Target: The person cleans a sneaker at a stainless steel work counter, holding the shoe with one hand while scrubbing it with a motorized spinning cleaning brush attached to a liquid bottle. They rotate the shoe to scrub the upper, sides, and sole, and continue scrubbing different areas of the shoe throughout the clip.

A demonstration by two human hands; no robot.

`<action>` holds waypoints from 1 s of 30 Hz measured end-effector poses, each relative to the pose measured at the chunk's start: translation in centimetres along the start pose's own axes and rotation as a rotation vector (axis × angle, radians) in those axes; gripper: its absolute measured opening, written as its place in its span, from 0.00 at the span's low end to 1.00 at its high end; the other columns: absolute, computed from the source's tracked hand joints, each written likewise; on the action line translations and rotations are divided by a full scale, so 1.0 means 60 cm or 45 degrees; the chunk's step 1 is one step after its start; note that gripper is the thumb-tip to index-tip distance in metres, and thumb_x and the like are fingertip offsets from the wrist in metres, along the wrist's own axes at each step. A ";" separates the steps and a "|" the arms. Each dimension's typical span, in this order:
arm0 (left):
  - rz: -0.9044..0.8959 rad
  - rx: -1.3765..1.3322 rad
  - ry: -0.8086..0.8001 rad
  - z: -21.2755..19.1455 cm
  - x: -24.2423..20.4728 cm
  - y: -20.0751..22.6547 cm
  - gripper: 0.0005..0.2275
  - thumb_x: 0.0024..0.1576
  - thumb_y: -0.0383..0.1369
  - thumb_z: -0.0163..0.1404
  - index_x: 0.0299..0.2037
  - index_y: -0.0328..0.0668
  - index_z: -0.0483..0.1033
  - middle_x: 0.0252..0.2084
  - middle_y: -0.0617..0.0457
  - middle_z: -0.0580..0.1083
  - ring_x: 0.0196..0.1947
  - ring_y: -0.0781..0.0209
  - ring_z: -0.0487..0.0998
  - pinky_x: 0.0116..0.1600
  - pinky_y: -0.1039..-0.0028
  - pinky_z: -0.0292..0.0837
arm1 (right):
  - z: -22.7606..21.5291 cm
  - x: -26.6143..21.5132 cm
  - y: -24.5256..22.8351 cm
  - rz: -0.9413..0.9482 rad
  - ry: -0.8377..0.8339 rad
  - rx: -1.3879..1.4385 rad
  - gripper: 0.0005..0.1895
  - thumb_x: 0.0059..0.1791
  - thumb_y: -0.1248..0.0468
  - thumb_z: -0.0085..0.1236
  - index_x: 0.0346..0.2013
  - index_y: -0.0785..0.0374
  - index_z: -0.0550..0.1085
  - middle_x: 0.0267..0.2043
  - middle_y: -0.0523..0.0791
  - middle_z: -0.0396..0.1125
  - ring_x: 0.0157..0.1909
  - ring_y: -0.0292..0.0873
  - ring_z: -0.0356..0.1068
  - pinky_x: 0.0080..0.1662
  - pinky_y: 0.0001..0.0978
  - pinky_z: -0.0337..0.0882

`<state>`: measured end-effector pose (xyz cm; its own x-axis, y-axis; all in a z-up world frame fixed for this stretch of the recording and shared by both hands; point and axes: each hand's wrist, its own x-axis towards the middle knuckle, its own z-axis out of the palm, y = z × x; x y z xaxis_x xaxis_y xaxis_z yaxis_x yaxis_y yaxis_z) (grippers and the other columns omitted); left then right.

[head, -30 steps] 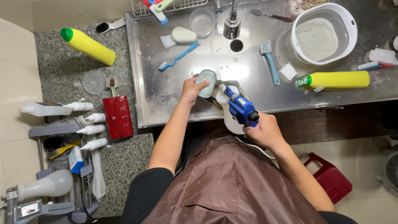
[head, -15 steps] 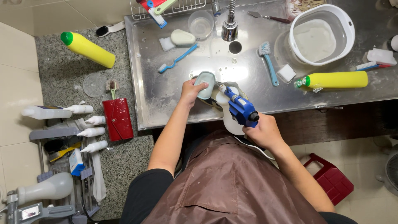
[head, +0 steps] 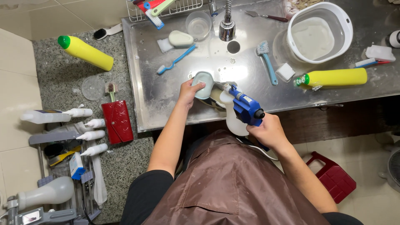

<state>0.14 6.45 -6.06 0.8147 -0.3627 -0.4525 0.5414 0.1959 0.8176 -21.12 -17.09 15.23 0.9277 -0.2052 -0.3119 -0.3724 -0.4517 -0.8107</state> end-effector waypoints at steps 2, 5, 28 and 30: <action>-0.005 -0.033 -0.002 -0.004 0.002 -0.002 0.14 0.52 0.25 0.61 0.48 0.29 0.79 0.41 0.47 0.81 0.38 0.61 0.82 0.45 0.72 0.79 | -0.003 0.000 -0.010 0.226 -0.084 0.170 0.12 0.39 0.65 0.59 0.35 0.66 0.77 0.22 0.47 0.72 0.25 0.40 0.74 0.33 0.34 0.73; -0.028 -0.052 -0.010 -0.006 0.005 0.003 0.14 0.52 0.24 0.61 0.48 0.28 0.79 0.41 0.46 0.81 0.38 0.60 0.82 0.46 0.71 0.79 | -0.006 0.000 0.011 0.034 -0.050 -0.116 0.13 0.37 0.66 0.62 0.35 0.67 0.77 0.22 0.47 0.70 0.25 0.41 0.71 0.34 0.34 0.71; -0.123 -0.131 -0.106 -0.053 0.035 0.000 0.15 0.57 0.24 0.55 0.54 0.28 0.73 0.47 0.43 0.78 0.44 0.56 0.81 0.51 0.66 0.79 | -0.070 -0.057 0.013 0.093 -0.169 -0.140 0.14 0.36 0.64 0.63 0.35 0.66 0.77 0.25 0.49 0.72 0.28 0.40 0.70 0.38 0.34 0.72; -0.119 -0.119 -0.118 -0.051 0.038 0.006 0.15 0.57 0.24 0.55 0.54 0.28 0.73 0.47 0.44 0.78 0.44 0.56 0.81 0.51 0.66 0.79 | -0.081 -0.061 0.002 0.038 -0.175 -0.131 0.15 0.36 0.64 0.63 0.36 0.65 0.77 0.25 0.47 0.73 0.28 0.39 0.71 0.38 0.33 0.72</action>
<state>2.84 8.48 -7.88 0.7396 -0.4653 -0.4863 0.6342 0.2397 0.7351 -24.66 -20.63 18.70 0.9082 -0.1024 -0.4057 -0.3942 -0.5348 -0.7474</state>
